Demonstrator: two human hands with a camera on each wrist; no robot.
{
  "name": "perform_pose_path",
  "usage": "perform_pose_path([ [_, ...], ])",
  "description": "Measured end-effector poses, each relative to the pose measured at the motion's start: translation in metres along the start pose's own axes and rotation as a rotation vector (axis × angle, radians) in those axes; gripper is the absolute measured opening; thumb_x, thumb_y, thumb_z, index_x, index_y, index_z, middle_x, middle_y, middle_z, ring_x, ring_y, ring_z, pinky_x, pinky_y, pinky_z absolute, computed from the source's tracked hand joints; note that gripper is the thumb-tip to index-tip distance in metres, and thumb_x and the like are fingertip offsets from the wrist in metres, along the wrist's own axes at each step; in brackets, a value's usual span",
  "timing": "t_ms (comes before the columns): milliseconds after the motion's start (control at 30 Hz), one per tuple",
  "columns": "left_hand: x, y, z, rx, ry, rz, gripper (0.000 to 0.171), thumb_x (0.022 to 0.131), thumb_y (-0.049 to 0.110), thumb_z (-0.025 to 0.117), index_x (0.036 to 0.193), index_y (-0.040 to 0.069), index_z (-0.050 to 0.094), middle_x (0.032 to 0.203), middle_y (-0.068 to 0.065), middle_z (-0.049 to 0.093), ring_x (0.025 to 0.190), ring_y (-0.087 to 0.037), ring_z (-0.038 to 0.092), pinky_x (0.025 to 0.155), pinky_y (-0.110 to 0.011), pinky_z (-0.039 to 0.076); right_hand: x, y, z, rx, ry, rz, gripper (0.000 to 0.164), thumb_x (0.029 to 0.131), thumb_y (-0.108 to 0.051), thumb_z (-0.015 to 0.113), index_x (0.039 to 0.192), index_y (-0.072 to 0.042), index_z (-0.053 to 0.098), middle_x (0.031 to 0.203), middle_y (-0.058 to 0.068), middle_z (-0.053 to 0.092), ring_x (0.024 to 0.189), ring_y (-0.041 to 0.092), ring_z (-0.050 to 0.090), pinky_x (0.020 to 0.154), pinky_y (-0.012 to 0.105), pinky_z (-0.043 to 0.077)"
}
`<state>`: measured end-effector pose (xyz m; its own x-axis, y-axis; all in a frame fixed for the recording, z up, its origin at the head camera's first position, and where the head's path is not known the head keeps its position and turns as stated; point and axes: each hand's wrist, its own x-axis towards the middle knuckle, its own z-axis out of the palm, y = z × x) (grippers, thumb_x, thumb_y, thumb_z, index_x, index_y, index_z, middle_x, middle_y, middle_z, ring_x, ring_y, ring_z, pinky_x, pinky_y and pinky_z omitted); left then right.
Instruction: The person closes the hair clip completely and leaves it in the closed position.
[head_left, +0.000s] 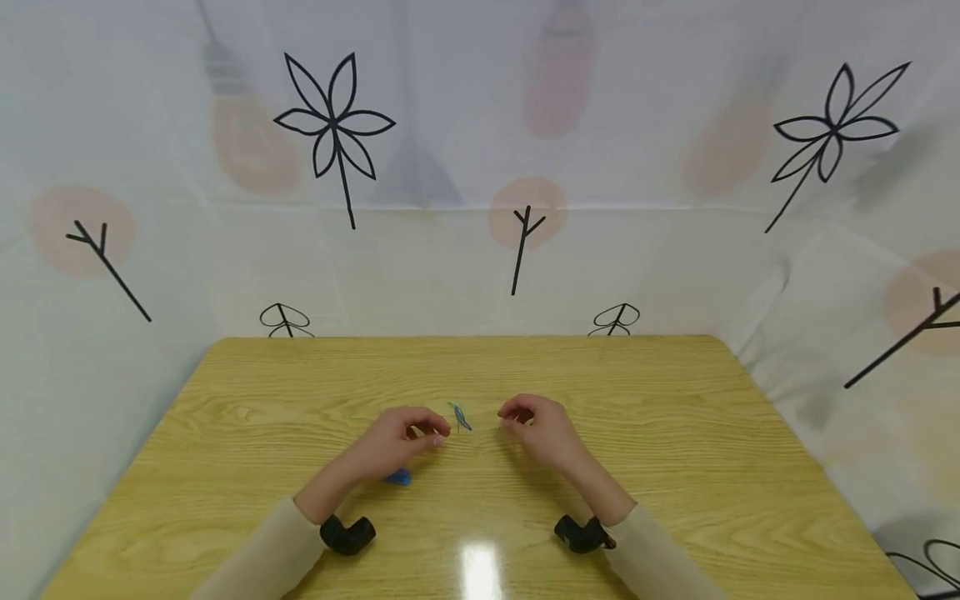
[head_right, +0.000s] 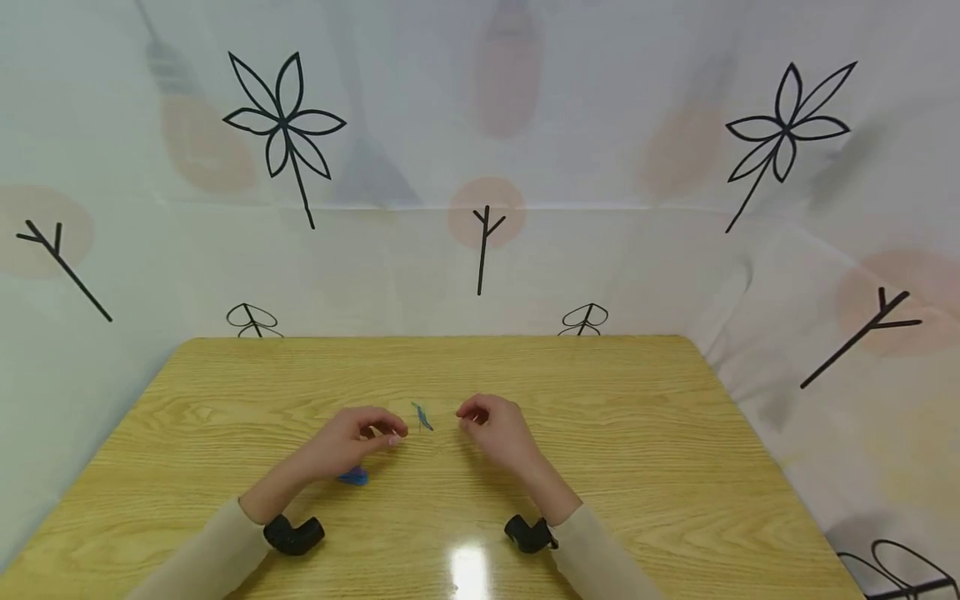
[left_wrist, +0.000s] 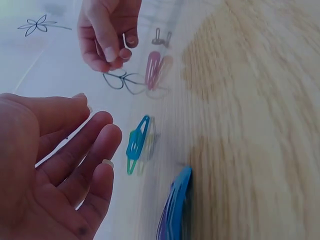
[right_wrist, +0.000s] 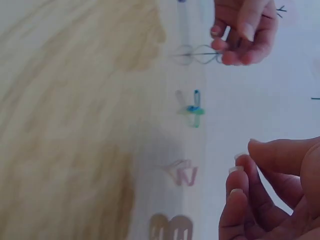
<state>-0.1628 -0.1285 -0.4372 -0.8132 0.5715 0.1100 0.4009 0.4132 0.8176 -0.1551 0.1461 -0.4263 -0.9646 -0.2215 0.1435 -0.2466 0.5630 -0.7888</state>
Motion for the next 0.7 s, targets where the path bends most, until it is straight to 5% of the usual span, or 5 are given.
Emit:
perform_pose_path([
  [233,0.010,0.005,0.013,-0.057,-0.046,0.029,0.022,0.101,0.021,0.063,0.118,0.009,0.070,0.112,-0.001,0.069,0.099,-0.014,0.062,0.081,-0.033,0.051,-0.004,0.007,-0.001,-0.135,0.003,0.012,0.011,0.084,-0.002,0.078,0.090,-0.008,0.071,0.080,-0.004,0.062,0.072,0.012,0.055,0.067,0.031,0.048],
  [433,0.014,0.005,0.021,-0.052,-0.040,0.043,0.018,0.100,0.017,0.064,0.114,0.009,0.071,0.112,-0.001,0.070,0.099,-0.013,0.063,0.079,-0.032,0.051,-0.002,0.010,0.000,-0.148,-0.060,0.001,0.014,0.082,0.000,0.078,0.090,-0.007,0.070,0.078,-0.004,0.061,0.071,0.012,0.054,0.065,0.030,0.048],
  [700,0.013,0.007,0.024,-0.047,-0.060,0.005,0.020,0.100,0.020,0.064,0.116,0.010,0.070,0.112,0.003,0.068,0.100,-0.011,0.062,0.083,-0.032,0.050,-0.001,0.010,0.002,-0.226,-0.098,-0.058,0.009,0.085,-0.005,0.078,0.086,-0.009,0.070,0.075,-0.006,0.062,0.069,0.009,0.055,0.064,0.029,0.048],
])
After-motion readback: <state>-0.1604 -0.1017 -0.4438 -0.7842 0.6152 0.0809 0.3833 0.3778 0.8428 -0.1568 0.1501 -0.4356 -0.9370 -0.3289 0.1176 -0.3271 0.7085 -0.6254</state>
